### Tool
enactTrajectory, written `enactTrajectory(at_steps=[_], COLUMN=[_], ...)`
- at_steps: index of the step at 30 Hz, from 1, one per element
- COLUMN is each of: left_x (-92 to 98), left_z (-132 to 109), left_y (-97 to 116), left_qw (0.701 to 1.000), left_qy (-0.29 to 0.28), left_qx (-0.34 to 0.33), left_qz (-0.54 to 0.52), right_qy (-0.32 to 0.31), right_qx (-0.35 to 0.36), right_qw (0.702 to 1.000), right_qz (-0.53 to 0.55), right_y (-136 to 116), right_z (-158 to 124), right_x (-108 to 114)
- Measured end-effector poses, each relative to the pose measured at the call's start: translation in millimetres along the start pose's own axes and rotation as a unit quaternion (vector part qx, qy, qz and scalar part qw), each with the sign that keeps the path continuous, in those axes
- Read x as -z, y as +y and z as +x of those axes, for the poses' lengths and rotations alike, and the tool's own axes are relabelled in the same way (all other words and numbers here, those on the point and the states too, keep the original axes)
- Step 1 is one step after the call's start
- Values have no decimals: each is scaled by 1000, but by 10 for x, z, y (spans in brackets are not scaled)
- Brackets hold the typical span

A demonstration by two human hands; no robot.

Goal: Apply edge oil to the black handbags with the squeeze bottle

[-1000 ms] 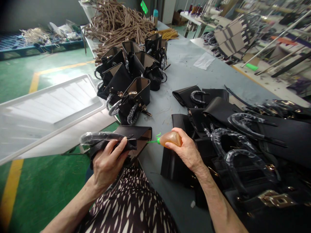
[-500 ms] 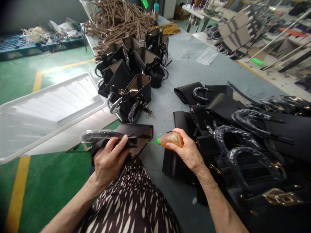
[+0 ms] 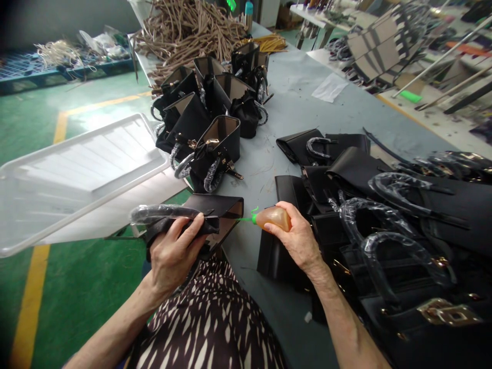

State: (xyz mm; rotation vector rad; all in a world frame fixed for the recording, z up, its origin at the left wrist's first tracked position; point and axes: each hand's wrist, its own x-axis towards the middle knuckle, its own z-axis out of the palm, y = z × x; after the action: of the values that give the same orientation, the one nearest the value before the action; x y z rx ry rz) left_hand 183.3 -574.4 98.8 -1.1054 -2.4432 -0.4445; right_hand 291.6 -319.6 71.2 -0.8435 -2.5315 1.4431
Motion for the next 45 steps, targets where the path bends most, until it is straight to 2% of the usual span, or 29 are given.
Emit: enactTrajectory(at_steps=[12, 25, 33, 45], left_x=[8, -1, 13, -5], left_z=[17, 12, -12, -12], left_y=[15, 9, 8, 4], left_qw=[1000, 1000, 1000, 1000], left_qy=[-12, -8, -18, -2], left_qx=[1, -2, 6, 0], left_qz=[-11, -18, -24, -22], right_qy=[-62, -91, -101, -95], right_qx=[-27, -45, -51, -64], right_qw=[997, 993, 991, 991], right_qz=[48, 63, 67, 75], right_y=[-96, -262, -306, -334], right_z=[-104, -205, -283, -363], right_x=[-8, 10, -21, -73])
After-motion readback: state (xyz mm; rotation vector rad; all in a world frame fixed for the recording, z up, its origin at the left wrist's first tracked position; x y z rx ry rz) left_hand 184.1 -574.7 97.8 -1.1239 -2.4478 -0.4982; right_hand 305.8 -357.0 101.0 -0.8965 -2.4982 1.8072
